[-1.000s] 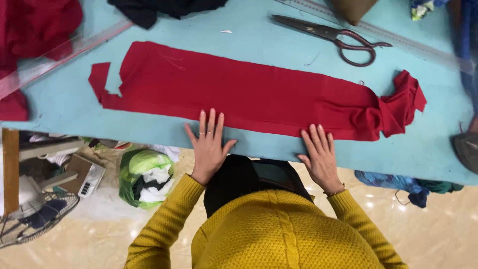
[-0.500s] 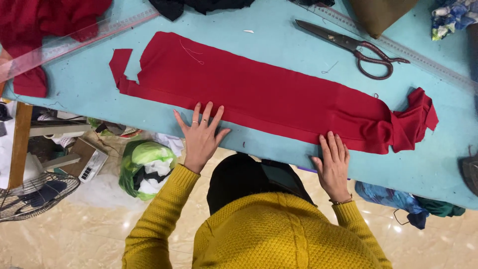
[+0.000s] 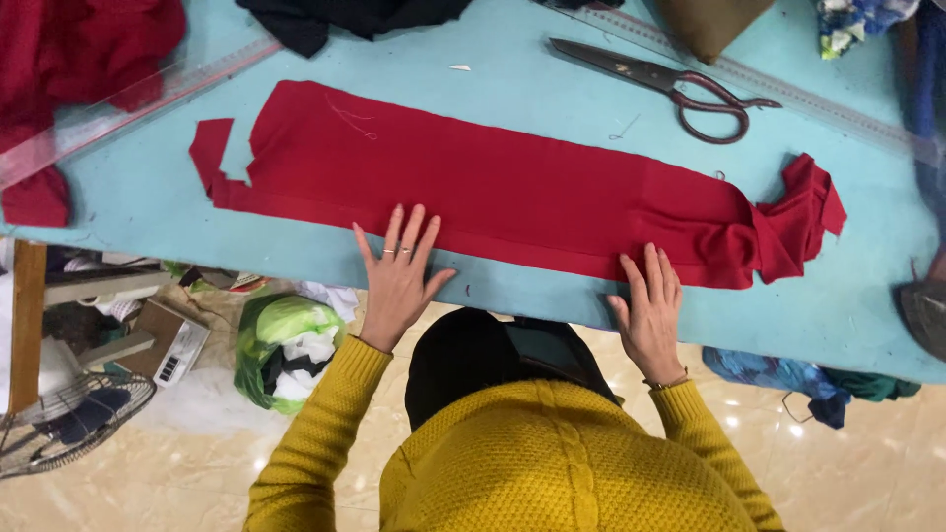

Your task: Folding and ironing a strip of red fabric to create a pressed crease

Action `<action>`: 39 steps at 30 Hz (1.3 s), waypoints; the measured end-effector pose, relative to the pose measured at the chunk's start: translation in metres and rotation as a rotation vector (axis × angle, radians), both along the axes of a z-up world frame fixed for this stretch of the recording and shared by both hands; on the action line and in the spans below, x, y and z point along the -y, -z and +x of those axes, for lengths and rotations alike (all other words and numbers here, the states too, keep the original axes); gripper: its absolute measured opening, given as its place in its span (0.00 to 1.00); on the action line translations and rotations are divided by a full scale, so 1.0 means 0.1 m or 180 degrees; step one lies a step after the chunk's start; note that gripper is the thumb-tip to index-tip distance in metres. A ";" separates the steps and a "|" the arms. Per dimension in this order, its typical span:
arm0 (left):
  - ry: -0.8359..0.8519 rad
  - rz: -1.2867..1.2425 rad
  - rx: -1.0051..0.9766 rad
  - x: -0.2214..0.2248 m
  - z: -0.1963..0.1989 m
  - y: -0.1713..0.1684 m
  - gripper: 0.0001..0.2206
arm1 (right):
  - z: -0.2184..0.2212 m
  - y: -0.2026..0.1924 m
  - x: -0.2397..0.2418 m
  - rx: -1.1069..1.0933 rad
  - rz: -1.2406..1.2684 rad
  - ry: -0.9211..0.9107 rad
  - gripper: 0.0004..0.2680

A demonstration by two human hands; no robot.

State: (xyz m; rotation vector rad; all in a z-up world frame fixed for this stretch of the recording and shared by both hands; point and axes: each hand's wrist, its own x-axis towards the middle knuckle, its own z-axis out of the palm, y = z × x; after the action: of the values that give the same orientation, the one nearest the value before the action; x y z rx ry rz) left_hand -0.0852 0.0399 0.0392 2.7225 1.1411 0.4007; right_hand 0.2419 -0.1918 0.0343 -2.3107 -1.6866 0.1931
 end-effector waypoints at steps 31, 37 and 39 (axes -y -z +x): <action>0.1269 -0.0079 -0.0226 0.94 1.72 -0.06 0.38 | 3.22 -0.52 2.43 0.1139 0.0705 0.1887 0.28; 0.1454 0.0048 -0.0196 1.31 2.02 0.01 0.36 | 4.37 -0.51 3.23 0.1304 0.0261 0.1653 0.17; 0.1532 0.0053 -0.0186 1.33 2.00 0.02 0.36 | 4.49 -0.62 3.16 0.0900 -0.0004 0.1666 0.19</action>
State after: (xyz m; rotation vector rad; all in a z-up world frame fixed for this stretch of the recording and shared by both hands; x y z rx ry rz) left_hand 0.1147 -0.0931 0.0375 2.9093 0.4594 0.2602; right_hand 0.6913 -0.5075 0.0961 -2.7830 -1.1167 -0.2481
